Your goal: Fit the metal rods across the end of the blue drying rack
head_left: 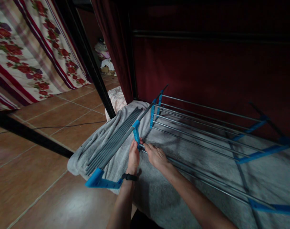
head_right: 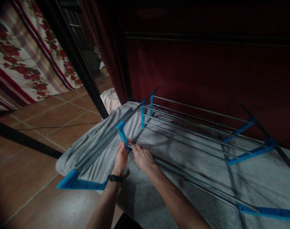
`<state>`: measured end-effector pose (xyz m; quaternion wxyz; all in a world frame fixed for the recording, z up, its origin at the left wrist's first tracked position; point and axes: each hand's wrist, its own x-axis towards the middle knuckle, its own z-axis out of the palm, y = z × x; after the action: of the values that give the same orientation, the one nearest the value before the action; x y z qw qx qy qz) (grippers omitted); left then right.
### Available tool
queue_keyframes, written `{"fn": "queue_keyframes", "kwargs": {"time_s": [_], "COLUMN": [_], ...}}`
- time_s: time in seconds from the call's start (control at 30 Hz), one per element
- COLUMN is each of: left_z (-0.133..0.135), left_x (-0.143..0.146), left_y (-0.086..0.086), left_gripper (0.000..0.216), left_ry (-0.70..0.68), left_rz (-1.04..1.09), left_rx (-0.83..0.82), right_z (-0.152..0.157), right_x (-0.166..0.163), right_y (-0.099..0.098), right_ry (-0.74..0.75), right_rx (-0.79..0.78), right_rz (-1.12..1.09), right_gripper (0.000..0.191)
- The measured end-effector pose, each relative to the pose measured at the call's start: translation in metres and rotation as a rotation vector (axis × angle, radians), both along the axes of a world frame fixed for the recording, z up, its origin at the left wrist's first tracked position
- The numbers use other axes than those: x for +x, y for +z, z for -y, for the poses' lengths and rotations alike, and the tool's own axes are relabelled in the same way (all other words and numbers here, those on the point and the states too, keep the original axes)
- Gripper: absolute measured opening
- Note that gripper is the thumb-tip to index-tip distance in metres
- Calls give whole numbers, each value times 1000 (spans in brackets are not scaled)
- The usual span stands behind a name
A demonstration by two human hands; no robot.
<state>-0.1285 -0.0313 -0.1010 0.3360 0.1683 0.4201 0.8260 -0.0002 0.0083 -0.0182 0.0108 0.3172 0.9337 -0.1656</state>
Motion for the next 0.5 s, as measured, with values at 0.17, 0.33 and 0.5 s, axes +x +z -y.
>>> {"fn": "queue_keyframes", "kwargs": {"time_s": [0.17, 0.33, 0.5], "left_z": [-2, -4, 0], "left_x": [-1, -1, 1], "left_y": [-5, -4, 1], "left_gripper": [33, 28, 24], "left_ry": [-1, -2, 106], "left_rz": [0, 26, -24], "left_rx": [12, -6, -38], "right_z": [-2, -1, 23], "right_x": [-1, -2, 38], "right_y": [-4, -3, -12], "right_ry": [11, -10, -70], "right_rx": [-8, 59, 153], "right_rz": [-11, -41, -293], "right_gripper": [52, 50, 44]}}
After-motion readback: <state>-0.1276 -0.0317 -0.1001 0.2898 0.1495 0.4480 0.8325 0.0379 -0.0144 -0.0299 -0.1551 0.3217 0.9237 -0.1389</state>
